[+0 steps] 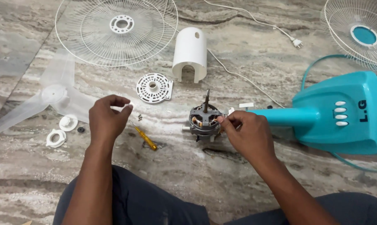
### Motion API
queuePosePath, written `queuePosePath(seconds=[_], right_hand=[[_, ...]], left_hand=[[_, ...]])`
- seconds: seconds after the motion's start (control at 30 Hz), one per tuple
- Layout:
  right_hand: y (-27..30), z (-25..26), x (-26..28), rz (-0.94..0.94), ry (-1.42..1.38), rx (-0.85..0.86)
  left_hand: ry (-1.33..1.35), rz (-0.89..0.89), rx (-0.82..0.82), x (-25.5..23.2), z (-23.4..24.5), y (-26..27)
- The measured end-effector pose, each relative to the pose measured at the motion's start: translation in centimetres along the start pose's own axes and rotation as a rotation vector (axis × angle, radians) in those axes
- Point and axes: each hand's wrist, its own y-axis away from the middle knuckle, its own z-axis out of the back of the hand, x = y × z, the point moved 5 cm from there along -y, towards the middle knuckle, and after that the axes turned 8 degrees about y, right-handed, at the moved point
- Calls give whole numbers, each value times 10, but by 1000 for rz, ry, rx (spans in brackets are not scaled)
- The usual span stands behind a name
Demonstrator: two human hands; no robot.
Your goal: The person disassembles a small electric fan by removing screws and separating the motor housing from the base. They use a screwdriver to loosen screws and then pull apart the plastic components to expose the internal motor.
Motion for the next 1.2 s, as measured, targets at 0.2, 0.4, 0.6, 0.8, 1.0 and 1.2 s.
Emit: queuePosePath(seconds=[0.2,0.4,0.6,0.8,1.0,1.2], right_hand=[[-11,19,-19,-61,11,-89],[-22,27,-56,-19,7,-99],[-34,32,-88,72,363,70],[-33,17,-103,-17,408,204],[-36,8,-101,8,339,164],[-35,6,-99,20,435,171]], left_hand=[[161,34,82,-12,-24,4],[195,-71,339,-35,-67,20],[179,-171,552,-71,-89,43],[146,-197,602,-75,-106,50],[200,-193,648,-75,-119,57],[142,-200,648,-81,-130,63]])
